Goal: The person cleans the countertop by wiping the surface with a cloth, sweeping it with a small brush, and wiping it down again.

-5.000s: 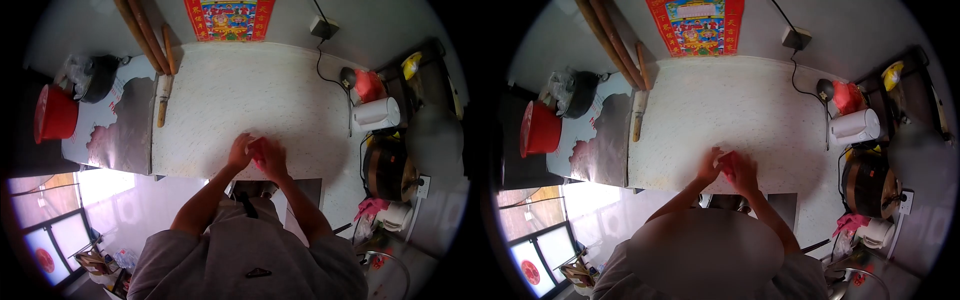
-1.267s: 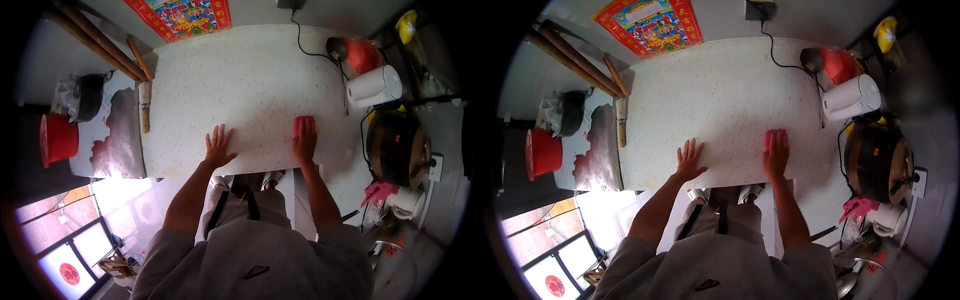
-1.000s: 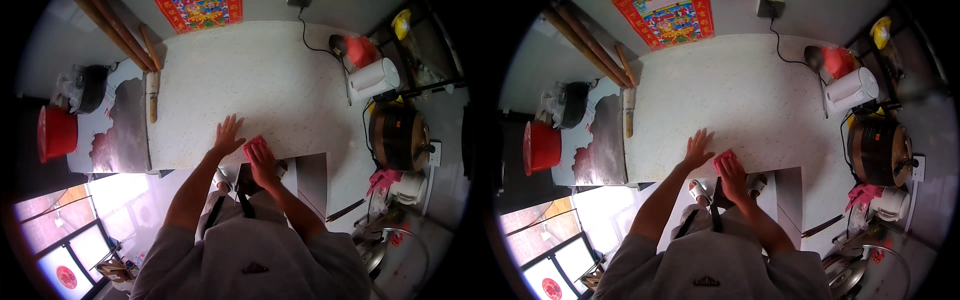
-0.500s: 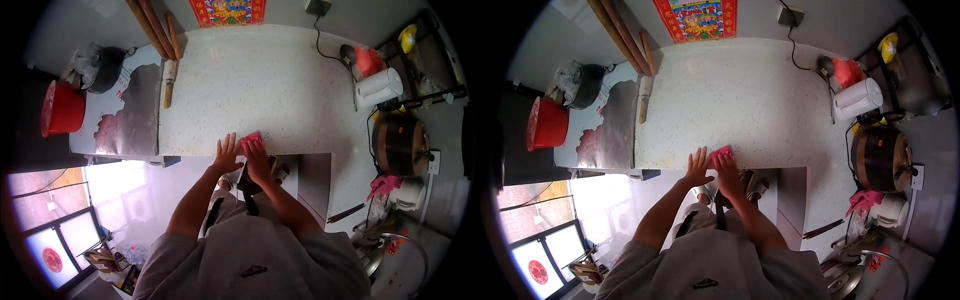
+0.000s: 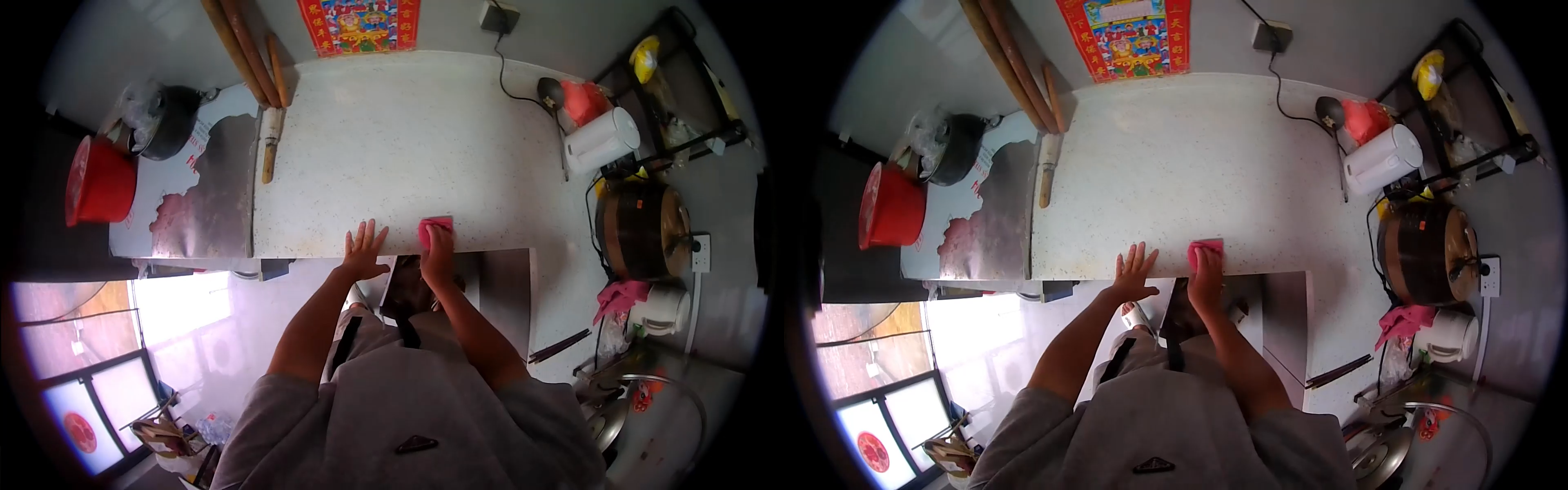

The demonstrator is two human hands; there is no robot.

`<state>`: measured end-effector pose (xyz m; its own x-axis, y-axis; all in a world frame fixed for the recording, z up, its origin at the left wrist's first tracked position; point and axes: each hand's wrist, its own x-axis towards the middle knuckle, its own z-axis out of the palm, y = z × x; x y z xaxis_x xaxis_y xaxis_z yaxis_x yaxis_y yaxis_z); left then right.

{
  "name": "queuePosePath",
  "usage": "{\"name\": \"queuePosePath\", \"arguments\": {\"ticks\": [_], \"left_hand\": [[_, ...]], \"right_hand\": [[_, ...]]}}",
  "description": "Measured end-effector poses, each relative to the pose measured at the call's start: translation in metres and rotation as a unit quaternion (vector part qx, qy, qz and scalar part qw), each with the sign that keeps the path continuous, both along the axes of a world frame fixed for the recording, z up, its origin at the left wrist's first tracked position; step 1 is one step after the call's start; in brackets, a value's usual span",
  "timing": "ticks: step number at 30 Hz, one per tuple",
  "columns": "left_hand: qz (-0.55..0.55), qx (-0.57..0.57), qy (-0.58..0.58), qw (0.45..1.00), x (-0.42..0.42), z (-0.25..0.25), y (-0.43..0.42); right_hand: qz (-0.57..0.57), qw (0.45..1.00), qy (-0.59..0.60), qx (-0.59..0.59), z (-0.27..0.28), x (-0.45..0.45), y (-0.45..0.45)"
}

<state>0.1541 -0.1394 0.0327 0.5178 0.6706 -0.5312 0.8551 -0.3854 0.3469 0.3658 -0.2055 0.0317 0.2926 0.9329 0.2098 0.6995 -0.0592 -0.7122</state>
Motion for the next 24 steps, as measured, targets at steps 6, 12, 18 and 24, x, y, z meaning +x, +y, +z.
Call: {"name": "queuePosePath", "arguments": {"ticks": [6,12,18,24], "left_hand": [[0.013,0.004,-0.002,1.0,0.003,0.001,0.0],[0.032,-0.007,-0.009,0.999,0.005,0.001,0.002],[0.043,-0.02,-0.011,0.999,0.005,0.005,0.001],[0.045,-0.003,-0.012,0.999,0.006,0.005,-0.002]], "right_hand": [[-0.138,0.764,0.629,-0.045,0.031,0.07,0.011],[-0.292,0.954,0.018,-0.061,0.0,0.123,0.006],[0.026,0.987,-0.15,-0.048,0.023,0.096,0.027],[0.073,0.965,-0.243,-0.072,-0.014,0.064,-0.003]]}}
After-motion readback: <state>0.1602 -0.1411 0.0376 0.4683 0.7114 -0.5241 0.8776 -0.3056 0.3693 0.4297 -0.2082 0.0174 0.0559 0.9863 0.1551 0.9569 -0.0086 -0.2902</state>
